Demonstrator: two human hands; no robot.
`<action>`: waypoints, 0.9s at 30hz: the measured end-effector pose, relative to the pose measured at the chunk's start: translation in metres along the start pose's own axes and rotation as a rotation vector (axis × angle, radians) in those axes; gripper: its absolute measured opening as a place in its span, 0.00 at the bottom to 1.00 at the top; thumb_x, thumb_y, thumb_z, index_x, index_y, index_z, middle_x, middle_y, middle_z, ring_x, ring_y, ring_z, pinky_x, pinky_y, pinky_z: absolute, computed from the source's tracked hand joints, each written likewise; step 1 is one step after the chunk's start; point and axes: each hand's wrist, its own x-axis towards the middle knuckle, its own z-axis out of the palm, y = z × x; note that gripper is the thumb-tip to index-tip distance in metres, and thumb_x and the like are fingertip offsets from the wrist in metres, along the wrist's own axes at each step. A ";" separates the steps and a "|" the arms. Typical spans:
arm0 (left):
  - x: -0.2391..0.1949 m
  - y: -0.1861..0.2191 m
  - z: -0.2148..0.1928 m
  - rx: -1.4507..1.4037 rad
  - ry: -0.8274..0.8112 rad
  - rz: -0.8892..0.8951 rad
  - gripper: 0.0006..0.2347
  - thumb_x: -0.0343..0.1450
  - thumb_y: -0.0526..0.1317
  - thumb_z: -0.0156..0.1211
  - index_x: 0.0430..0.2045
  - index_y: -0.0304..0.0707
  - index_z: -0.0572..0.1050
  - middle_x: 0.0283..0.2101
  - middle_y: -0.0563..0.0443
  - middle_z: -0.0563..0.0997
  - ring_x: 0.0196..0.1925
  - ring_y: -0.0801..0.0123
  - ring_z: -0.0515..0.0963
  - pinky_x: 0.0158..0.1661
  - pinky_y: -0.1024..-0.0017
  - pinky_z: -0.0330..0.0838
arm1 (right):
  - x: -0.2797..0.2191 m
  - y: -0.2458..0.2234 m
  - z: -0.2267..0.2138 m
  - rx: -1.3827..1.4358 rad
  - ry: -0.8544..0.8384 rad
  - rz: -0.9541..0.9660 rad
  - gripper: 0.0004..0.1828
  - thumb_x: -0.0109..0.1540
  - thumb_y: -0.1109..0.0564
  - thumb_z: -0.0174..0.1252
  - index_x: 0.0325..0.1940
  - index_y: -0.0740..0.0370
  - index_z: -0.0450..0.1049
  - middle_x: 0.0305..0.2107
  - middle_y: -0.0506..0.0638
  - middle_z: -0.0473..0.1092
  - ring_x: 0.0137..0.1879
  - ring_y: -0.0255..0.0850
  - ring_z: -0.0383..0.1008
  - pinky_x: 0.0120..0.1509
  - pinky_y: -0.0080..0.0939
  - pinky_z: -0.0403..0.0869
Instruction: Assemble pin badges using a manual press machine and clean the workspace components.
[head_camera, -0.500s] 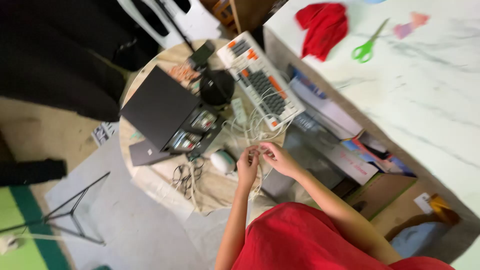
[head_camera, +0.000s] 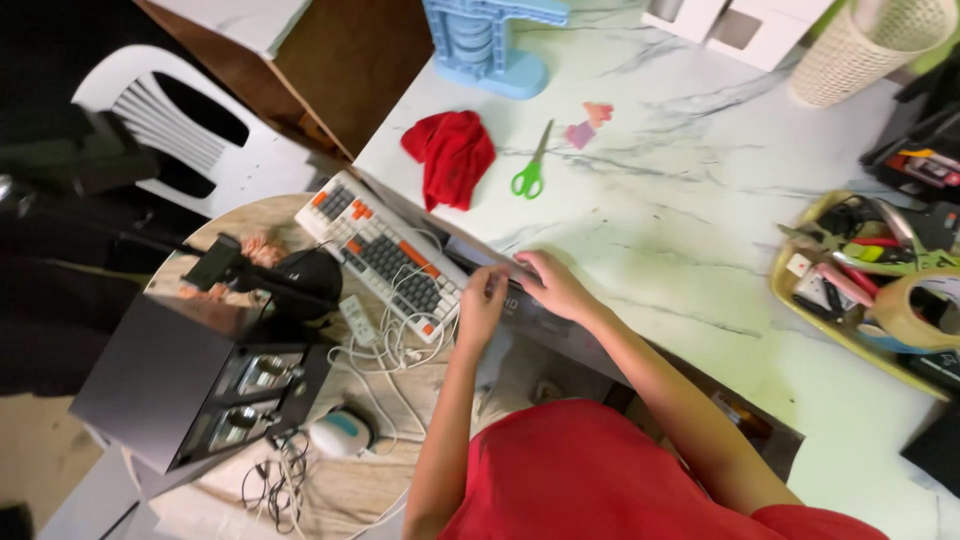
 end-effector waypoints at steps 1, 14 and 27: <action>0.014 0.004 0.003 -0.002 -0.014 0.004 0.07 0.74 0.34 0.59 0.42 0.34 0.79 0.32 0.51 0.82 0.30 0.73 0.76 0.32 0.73 0.72 | 0.007 -0.002 -0.009 -0.001 0.013 0.007 0.23 0.65 0.57 0.58 0.64 0.63 0.67 0.57 0.58 0.69 0.60 0.47 0.75 0.62 0.44 0.73; 0.152 0.015 0.026 0.233 -0.057 0.355 0.10 0.69 0.32 0.63 0.44 0.33 0.77 0.53 0.38 0.78 0.58 0.46 0.74 0.59 0.57 0.67 | 0.102 0.004 -0.034 -0.730 0.249 -0.232 0.28 0.55 0.56 0.66 0.60 0.60 0.72 0.67 0.60 0.58 0.72 0.63 0.56 0.71 0.66 0.58; 0.219 0.015 0.005 0.208 -0.095 0.378 0.09 0.71 0.29 0.60 0.44 0.33 0.78 0.52 0.40 0.79 0.57 0.46 0.76 0.58 0.59 0.69 | 0.138 0.035 -0.053 -0.632 0.630 -0.037 0.20 0.52 0.69 0.61 0.48 0.64 0.69 0.44 0.62 0.68 0.49 0.59 0.68 0.52 0.56 0.69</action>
